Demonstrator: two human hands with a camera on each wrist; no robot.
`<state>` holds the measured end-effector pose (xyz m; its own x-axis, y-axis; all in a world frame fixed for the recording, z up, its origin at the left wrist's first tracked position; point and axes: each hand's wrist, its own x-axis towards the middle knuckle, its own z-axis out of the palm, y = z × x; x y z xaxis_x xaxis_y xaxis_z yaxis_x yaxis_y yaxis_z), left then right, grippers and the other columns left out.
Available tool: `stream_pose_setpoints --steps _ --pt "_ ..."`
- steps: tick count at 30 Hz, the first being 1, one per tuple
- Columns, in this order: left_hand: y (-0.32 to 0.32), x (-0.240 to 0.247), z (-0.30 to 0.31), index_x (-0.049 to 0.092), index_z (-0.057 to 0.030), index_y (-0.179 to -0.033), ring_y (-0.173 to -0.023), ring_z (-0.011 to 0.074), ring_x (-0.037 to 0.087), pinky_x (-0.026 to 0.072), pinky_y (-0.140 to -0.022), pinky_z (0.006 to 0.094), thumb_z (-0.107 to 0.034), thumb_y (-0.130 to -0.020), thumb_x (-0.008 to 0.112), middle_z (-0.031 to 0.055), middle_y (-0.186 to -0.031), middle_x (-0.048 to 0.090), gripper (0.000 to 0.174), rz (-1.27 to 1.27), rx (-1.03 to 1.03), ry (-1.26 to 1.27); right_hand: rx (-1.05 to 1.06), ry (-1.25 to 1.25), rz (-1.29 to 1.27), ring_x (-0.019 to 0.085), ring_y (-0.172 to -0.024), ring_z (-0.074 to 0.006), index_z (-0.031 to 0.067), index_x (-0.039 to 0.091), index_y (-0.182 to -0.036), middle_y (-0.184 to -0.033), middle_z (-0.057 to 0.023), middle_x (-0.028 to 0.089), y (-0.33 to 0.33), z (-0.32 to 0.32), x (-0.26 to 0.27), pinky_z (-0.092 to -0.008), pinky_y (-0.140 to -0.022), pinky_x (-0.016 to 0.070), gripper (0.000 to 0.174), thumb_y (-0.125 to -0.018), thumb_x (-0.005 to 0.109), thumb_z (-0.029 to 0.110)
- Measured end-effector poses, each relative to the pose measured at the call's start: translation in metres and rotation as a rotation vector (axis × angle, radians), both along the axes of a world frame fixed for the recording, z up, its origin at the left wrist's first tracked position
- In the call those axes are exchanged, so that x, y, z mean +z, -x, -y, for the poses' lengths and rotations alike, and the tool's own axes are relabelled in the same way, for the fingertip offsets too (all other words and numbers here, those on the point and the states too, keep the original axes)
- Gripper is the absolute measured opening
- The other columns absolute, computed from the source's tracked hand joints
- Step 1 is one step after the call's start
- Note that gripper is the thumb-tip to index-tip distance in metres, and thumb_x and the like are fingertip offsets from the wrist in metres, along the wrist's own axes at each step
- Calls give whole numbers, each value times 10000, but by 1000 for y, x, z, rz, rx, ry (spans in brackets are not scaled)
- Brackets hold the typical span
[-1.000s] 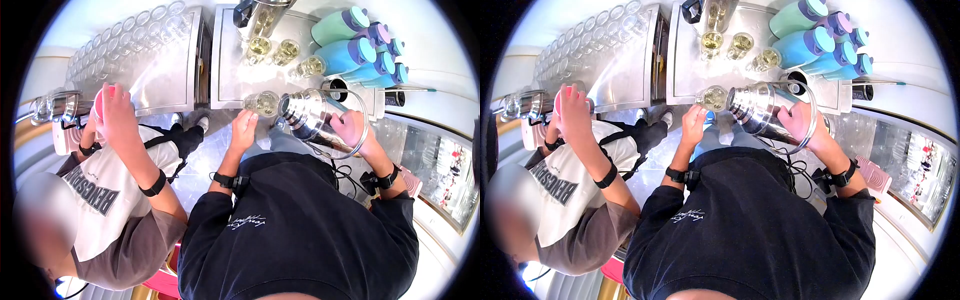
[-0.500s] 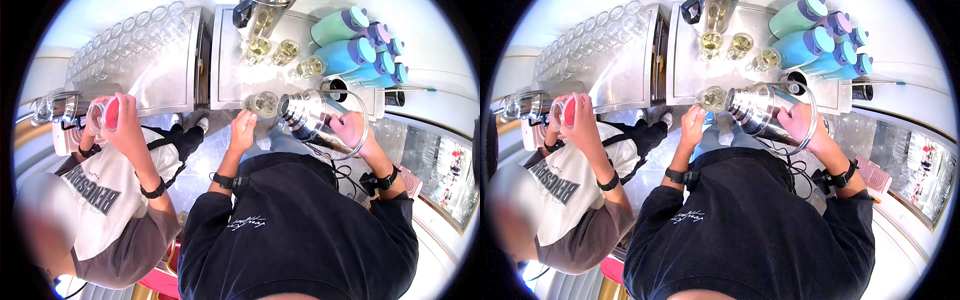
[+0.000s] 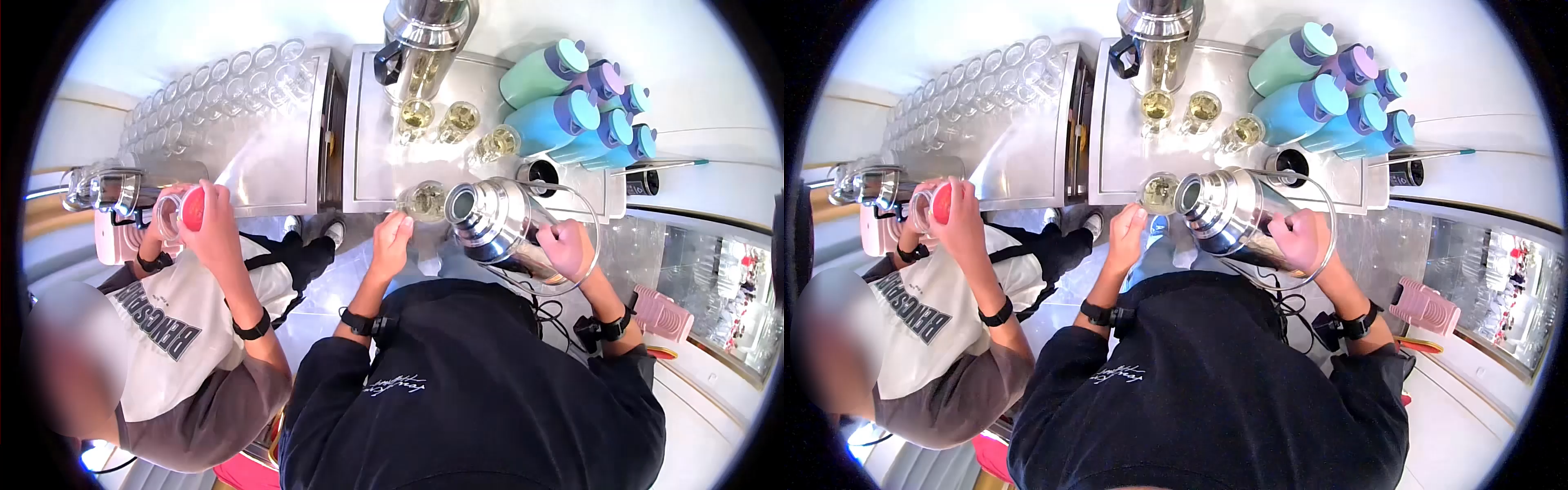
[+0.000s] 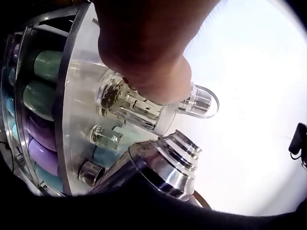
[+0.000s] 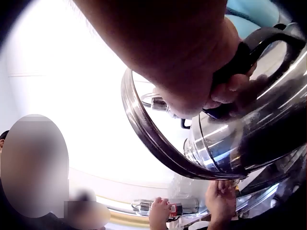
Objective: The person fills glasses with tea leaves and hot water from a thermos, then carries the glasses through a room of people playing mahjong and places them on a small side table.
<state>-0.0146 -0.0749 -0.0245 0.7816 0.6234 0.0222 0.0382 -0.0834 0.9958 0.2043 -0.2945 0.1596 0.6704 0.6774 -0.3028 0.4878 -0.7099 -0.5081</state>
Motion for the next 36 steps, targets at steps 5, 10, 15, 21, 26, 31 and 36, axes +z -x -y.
stream_pose_setpoints --steps 5,10,15,21,26,31,36 --pt "-1 -6 5 464 10 -731 -625 144 396 341 -571 314 -234 -1009 487 48 -658 410 371 14 19 36 -68 -157 -80 316 -404 -262 -81 500 -585 -522 -256 358 -7 29 -15 -424 -449 324 447 -901 572 227" --pt "1 -15 -3 424 -35 -718 -665 91 348 300 -588 282 -276 -1037 462 -18 -676 368 401 -6 76 219 -269 -227 -262 396 -412 -114 -48 527 -524 -424 -68 441 -4 45 -12 -337 -434 312 499 -931 555 240" --pt "-3 -38 -30 394 -99 -719 -660 84 313 250 -608 263 -263 -1018 489 -37 -699 332 354 98 178 353 -390 -275 -341 389 -424 -78 -13 525 -496 -439 -6 468 -6 73 -28 -304 -430 294 500 -934 552 227" --pt "-18 -47 -68 378 -84 -679 -648 80 301 236 -593 272 -240 -999 493 -31 -680 329 374 124 329 355 -437 -465 -306 367 -421 -68 2 500 -489 -453 9 447 0 89 -40 -281 -415 257 481 -930 541 189" --pt "-37 -55 -89 369 -83 -668 -635 88 296 232 -587 282 -203 -981 489 -25 -667 316 356 170 436 389 -528 -614 -397 353 -404 -71 39 428 -477 -453 13 411 0 97 -51 -270 -404 231 484 -928 527 183" --pt "-56 -67 -104 349 -87 -651 -629 92 296 233 -589 286 -177 -963 486 -24 -651 308 352 142 496 312 -533 -725 -448 321 -395 -79 44 378 -469 -445 5 379 2 101 -56 -281 -402 208 474 -910 503 164" --pt "-69 -82 -112 343 -100 -644 -621 93 301 237 -590 282 -161 -950 489 -26 -645 309 344 174 551 332 -523 -747 -439 315 -385 -75 59 440 -515 -482 9 393 1 106 -54 -272 -381 193 410 -890 542 187"
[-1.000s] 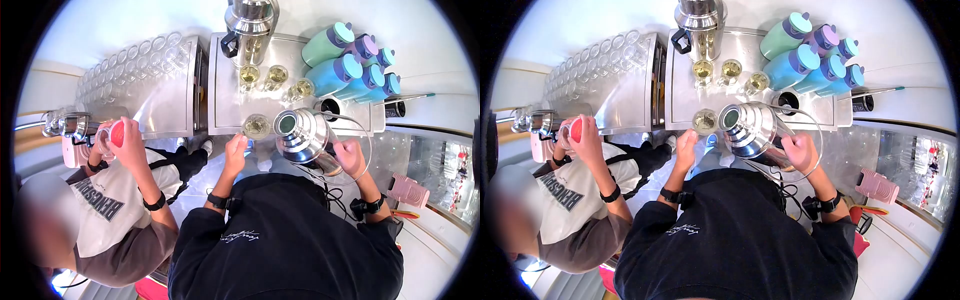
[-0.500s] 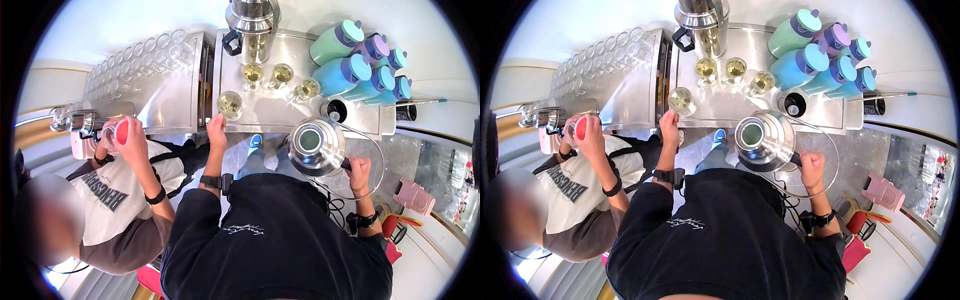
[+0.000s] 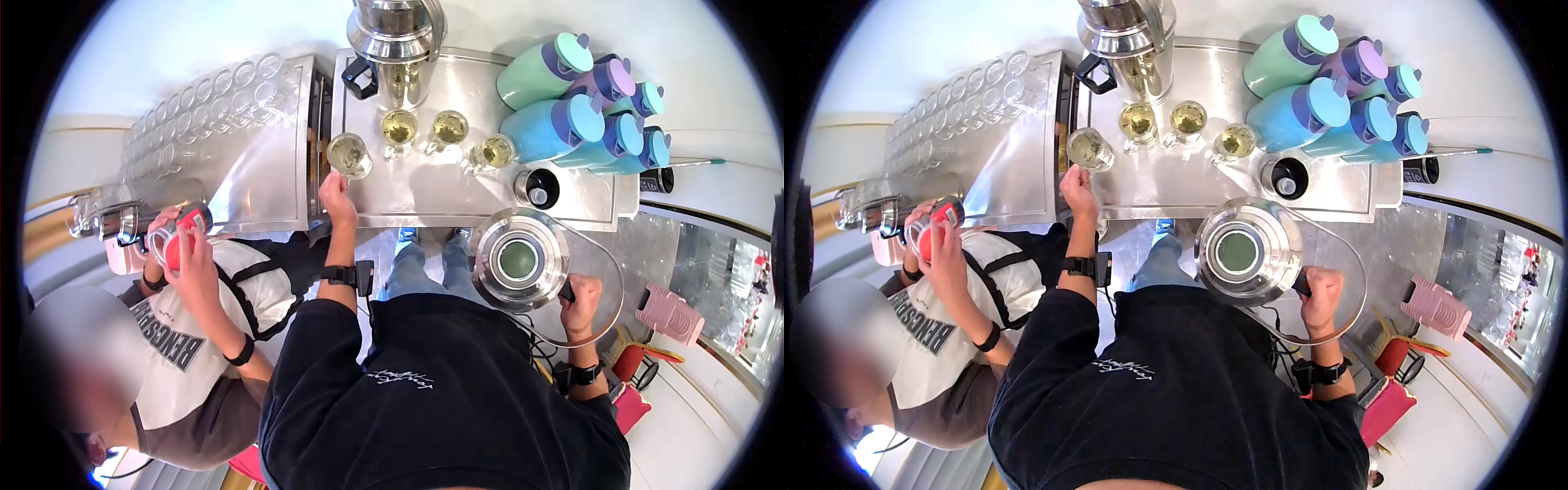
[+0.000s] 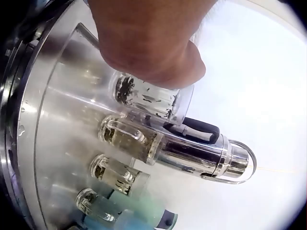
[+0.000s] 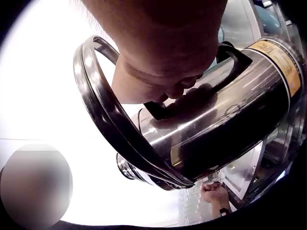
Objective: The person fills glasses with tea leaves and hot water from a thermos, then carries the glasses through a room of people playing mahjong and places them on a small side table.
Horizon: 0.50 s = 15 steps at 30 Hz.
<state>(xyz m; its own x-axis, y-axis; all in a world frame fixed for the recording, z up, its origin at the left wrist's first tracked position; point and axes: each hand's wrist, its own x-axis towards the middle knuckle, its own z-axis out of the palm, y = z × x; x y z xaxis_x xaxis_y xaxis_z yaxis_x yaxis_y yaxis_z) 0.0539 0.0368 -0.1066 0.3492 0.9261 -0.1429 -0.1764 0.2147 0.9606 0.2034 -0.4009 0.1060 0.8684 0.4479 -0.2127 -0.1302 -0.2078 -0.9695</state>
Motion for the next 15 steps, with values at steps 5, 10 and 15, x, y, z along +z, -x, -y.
stream_pose_setpoints --steps 5,10,15 --pt "-8 -11 -7 362 -97 -651 -621 97 319 246 -589 281 -147 -941 480 -23 -644 328 316 24 6 27 -64 -11 34 327 -400 -71 38 474 -523 -504 10 408 9 10 1 -271 -381 201 402 -886 541 198" --pt "-17 -19 -6 378 -97 -640 -629 97 331 261 -606 279 -132 -935 476 -26 -639 332 313 -8 73 106 -224 1 17 306 -400 -84 33 362 -478 -472 -14 385 18 20 5 -288 -409 175 432 -861 517 159" --pt "-24 -25 -6 380 -97 -645 -613 95 331 254 -581 278 -123 -936 454 -33 -637 333 301 68 85 61 -267 167 233 333 -401 -84 17 471 -553 -500 -12 422 27 42 0 -263 -396 221 351 -878 525 136"
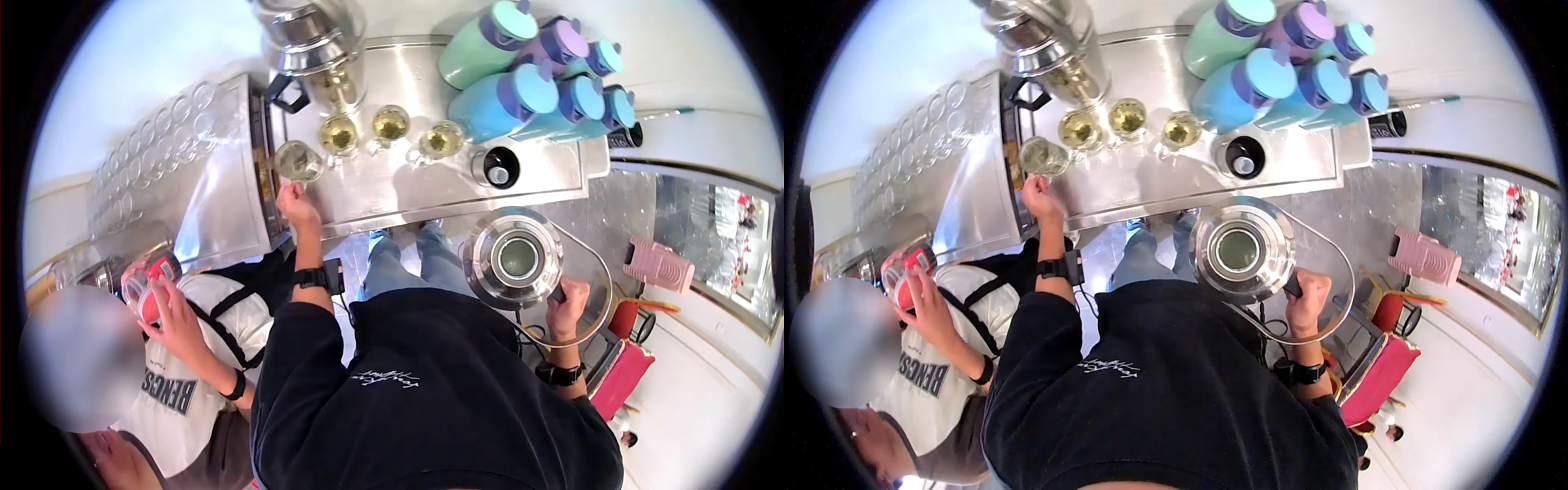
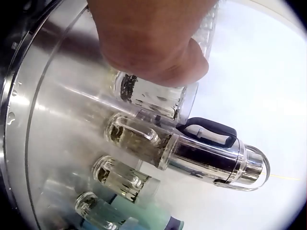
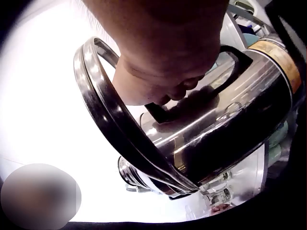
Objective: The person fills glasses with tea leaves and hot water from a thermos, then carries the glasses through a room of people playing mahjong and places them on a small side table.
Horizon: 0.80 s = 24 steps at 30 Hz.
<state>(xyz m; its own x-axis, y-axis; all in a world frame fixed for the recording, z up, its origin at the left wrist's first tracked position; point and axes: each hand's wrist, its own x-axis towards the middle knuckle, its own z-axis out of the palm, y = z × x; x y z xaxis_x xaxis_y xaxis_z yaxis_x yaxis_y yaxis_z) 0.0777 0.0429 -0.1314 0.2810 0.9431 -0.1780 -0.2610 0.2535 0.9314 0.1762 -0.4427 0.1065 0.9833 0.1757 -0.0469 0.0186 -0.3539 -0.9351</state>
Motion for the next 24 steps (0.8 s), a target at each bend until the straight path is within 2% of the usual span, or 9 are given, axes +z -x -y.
stream_pose_setpoints --steps 2,5,8,12,13,15,19,22,24 --pt "-1 -9 0 375 -99 -642 -599 94 328 248 -564 281 -124 -937 444 -34 -631 338 304 -31 -3 -18 -182 -218 -207 320 -392 -86 15 459 -498 -467 -10 399 3 -4 10 -276 -399 195 402 -869 522 155" --pt "-8 -1 6 358 -106 -619 -590 99 325 241 -555 283 -142 -929 430 -33 -623 341 320 -52 42 0 -200 -265 -224 329 -386 -85 20 461 -502 -471 -10 407 0 16 7 -273 -394 207 394 -875 513 134" --pt "-2 -15 6 393 -95 -633 -613 108 351 281 -593 280 -149 -929 414 -16 -642 369 302 -72 0 -101 -402 -352 -197 325 -386 -83 24 456 -499 -466 -8 403 -2 28 4 -271 -393 207 395 -878 507 125" --pt "6 -23 -2 412 -69 -635 -636 138 406 326 -620 286 -153 -934 415 11 -632 421 311 -401 -63 -309 -587 -450 -164 355 -402 -96 12 509 -612 -517 -24 448 -10 52 -2 -265 -398 230 298 -890 506 120" --pt "9 -25 -5 427 -57 -641 -645 144 427 342 -630 287 -158 -940 415 19 -634 442 315 -533 -83 -404 -399 -415 -187 371 -411 -105 24 504 -642 -541 -40 466 -15 71 -5 -260 -400 249 281 -903 513 125" --pt "10 -20 -4 489 -3 -672 -692 190 493 398 -683 319 -158 -935 428 62 -673 513 311 -758 -86 -504 -499 -411 -165 367 -410 -106 37 482 -619 -539 -47 465 -27 73 1 -259 -402 255 305 -910 514 125" --pt "-4 -15 9 529 47 -821 -756 244 492 422 -750 395 -181 -955 409 113 -797 543 290 -577 174 -408 -506 -407 -102 365 -413 -112 61 448 -638 -551 -54 465 -53 101 -5 -264 -400 273 290 -911 517 131" --pt "33 -35 -4 525 47 -896 -765 235 488 432 -770 372 -207 -979 410 102 -818 530 291 -1045 156 -569 -524 -389 -20 373 -419 -115 64 443 -664 -555 -53 459 -77 109 1 -264 -399 277 255 -909 491 117" --pt "52 -54 17 525 44 -905 -758 232 481 433 -776 354 -180 -964 445 93 -815 517 246 -770 301 -325 -511 -459 -53 371 -420 -112 59 437 -646 -551 -48 449 -96 112 5 -261 -402 273 269 -909 474 103"
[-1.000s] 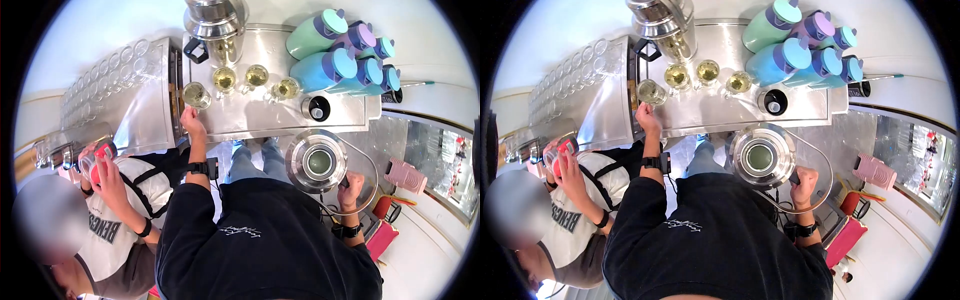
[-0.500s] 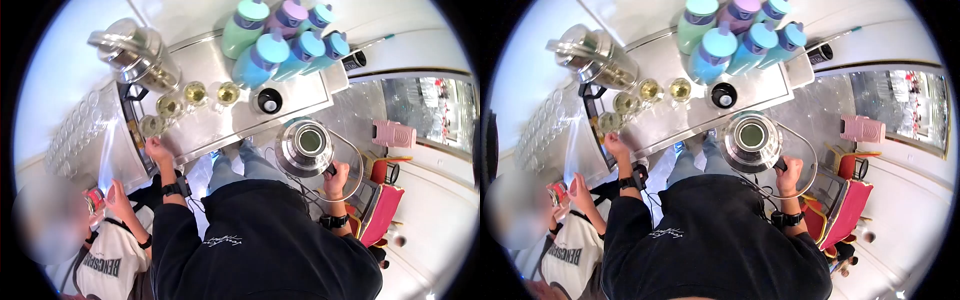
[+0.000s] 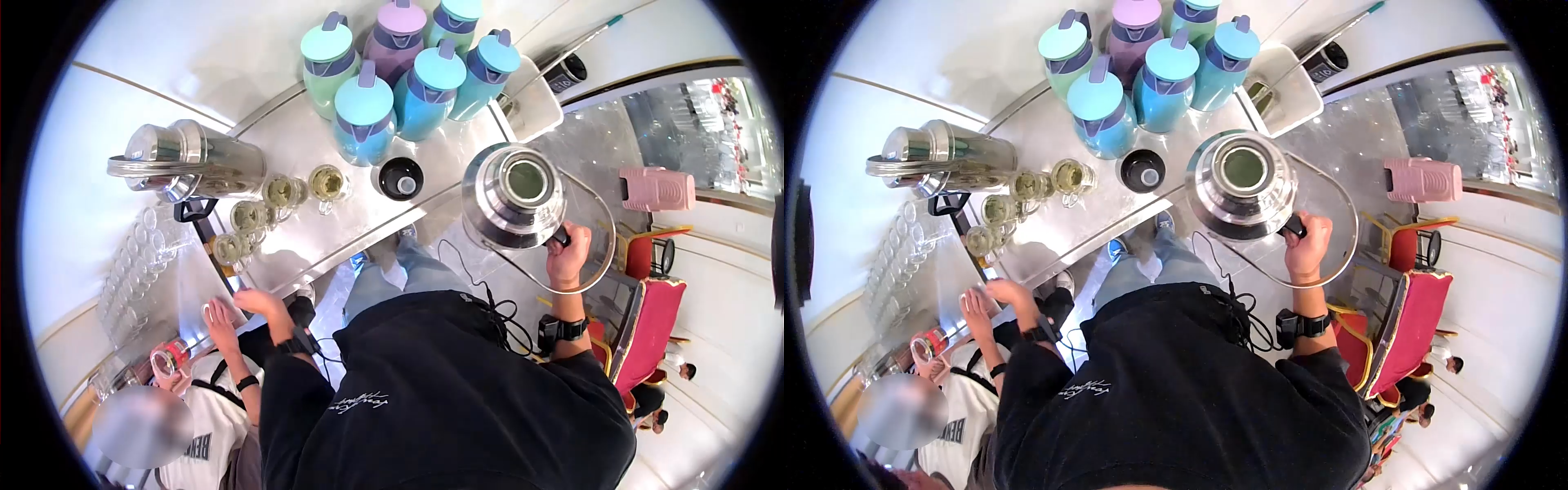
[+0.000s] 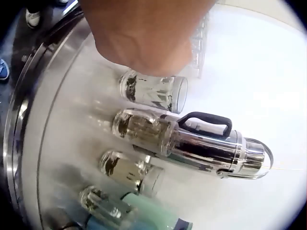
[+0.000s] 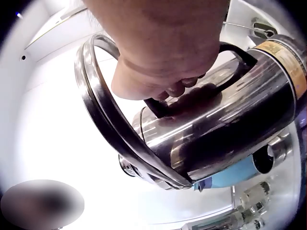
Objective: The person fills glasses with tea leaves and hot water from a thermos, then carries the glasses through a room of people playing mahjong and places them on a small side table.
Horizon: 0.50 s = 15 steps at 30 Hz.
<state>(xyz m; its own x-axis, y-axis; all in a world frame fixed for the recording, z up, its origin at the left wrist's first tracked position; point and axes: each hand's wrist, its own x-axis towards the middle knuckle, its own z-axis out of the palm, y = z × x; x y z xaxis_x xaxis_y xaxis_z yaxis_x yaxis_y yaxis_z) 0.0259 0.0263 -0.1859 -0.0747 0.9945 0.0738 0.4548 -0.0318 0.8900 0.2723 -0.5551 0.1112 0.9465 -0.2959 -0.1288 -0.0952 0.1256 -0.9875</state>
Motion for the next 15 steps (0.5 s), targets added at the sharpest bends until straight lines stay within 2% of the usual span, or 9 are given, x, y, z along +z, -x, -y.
stream_pose_setpoints --steps 1,2,3,4,5,6,8,11,15 --pt "14 -5 10 525 43 -910 -755 230 478 433 -780 345 -167 -957 463 89 -813 510 224 155 82 62 57 -11 10 364 -417 -109 51 439 -628 -547 -41 443 -10 7 -4 -260 -403 263 286 -907 469 103" --pt "-16 65 59 529 27 -913 -745 221 468 432 -763 338 -119 -939 492 78 -803 501 153 -50 30 -6 114 -22 19 357 -414 -105 42 440 -610 -544 -35 437 -20 14 -8 -259 -404 253 303 -905 464 104" --pt "-28 96 92 529 17 -916 -758 217 485 442 -756 346 -98 -938 507 78 -807 509 119 -164 -94 -41 118 -32 17 351 -410 -105 39 443 -602 -541 -34 435 -30 14 -8 -258 -405 250 313 -906 464 110" --pt "-33 110 116 535 1 -925 -763 210 506 451 -748 343 -104 -949 511 76 -811 521 110 -214 -231 -67 122 -40 12 345 -407 -104 35 446 -594 -539 -33 434 -39 15 -10 -258 -407 246 323 -907 463 117" --pt "-39 131 135 543 -11 -929 -773 205 529 464 -756 340 -68 -934 526 75 -826 547 60 -224 -484 -61 47 -43 -2 332 -395 -104 39 450 -578 -510 -28 419 -48 12 -14 -261 -406 247 343 -909 454 129" --pt "-42 120 144 563 -6 -955 -785 215 566 477 -763 334 -39 -900 566 94 -854 588 64 -204 -609 -12 98 -62 17 331 -393 -103 44 443 -566 -498 -23 409 -58 12 -17 -262 -406 247 355 -910 454 130" --pt "-81 179 180 598 4 -1000 -810 255 624 496 -770 344 -19 -849 633 145 -897 624 157 -393 -1039 19 211 -100 49 328 -388 -103 54 428 -541 -474 -12 389 -75 14 -20 -264 -406 249 381 -913 455 131" --pt "-142 208 218 624 -21 -966 -772 310 609 486 -722 380 6 -789 665 127 -868 623 184 -253 -1460 -170 193 -154 16 335 -385 -102 70 426 -518 -457 -6 394 -96 9 -32 -268 -405 241 404 -913 483 137" --pt "-220 211 254 638 -21 -990 -830 335 611 493 -750 408 0 -788 669 133 -907 629 205 -205 -1666 -284 306 -217 47 337 -391 -93 69 441 -522 -469 -9 414 -115 16 -45 -267 -410 233 397 -908 498 140"
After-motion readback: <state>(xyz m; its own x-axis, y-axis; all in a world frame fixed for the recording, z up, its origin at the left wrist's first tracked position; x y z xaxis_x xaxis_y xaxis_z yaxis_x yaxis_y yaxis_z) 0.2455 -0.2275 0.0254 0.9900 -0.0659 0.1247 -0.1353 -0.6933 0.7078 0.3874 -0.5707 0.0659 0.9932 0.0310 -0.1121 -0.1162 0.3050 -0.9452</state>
